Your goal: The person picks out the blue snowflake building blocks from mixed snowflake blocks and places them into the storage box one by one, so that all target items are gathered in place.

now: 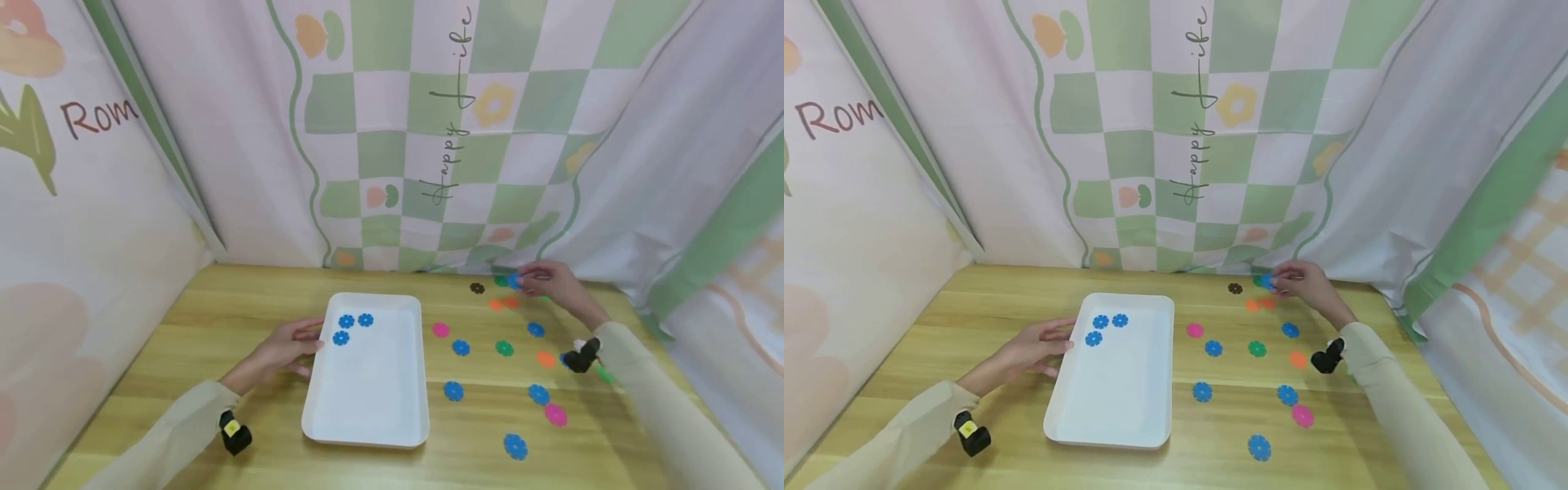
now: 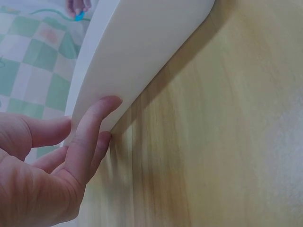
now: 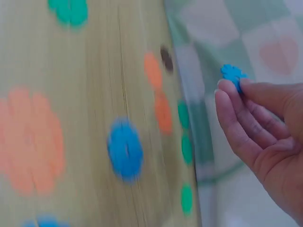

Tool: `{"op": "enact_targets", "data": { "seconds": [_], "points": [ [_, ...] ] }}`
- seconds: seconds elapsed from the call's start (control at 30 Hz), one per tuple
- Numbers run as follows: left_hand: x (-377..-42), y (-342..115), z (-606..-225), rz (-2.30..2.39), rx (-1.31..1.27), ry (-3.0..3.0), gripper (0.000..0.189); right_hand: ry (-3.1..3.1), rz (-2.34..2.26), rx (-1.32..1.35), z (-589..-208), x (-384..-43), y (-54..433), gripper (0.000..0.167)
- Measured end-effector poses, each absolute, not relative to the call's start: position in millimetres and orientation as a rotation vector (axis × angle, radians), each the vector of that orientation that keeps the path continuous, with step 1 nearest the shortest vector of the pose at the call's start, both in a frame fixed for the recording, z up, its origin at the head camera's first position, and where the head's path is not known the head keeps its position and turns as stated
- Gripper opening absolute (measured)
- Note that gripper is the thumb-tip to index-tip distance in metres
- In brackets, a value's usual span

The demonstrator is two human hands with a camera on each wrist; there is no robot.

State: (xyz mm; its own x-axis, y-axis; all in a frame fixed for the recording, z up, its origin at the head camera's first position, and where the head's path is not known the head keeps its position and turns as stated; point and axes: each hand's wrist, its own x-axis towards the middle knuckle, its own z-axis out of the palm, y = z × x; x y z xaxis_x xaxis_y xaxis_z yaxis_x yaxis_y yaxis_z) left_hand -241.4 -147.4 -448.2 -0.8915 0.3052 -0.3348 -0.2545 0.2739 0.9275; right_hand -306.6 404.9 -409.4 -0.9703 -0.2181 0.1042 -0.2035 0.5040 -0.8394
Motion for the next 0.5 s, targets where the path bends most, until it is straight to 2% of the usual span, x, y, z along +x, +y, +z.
{"op": "enact_targets", "data": {
  "seconds": [0.27,0.5],
  "points": [
    [-239,-147,-444,1.684,0.092,2.130,0.064,2.524,-1.544,-0.335,-404,-308,333,0.035],
    [-238,-145,-444,1.703,0.053,2.160,0.068,2.417,-1.475,-0.455,-389,-308,271,0.031]
  ]
}}
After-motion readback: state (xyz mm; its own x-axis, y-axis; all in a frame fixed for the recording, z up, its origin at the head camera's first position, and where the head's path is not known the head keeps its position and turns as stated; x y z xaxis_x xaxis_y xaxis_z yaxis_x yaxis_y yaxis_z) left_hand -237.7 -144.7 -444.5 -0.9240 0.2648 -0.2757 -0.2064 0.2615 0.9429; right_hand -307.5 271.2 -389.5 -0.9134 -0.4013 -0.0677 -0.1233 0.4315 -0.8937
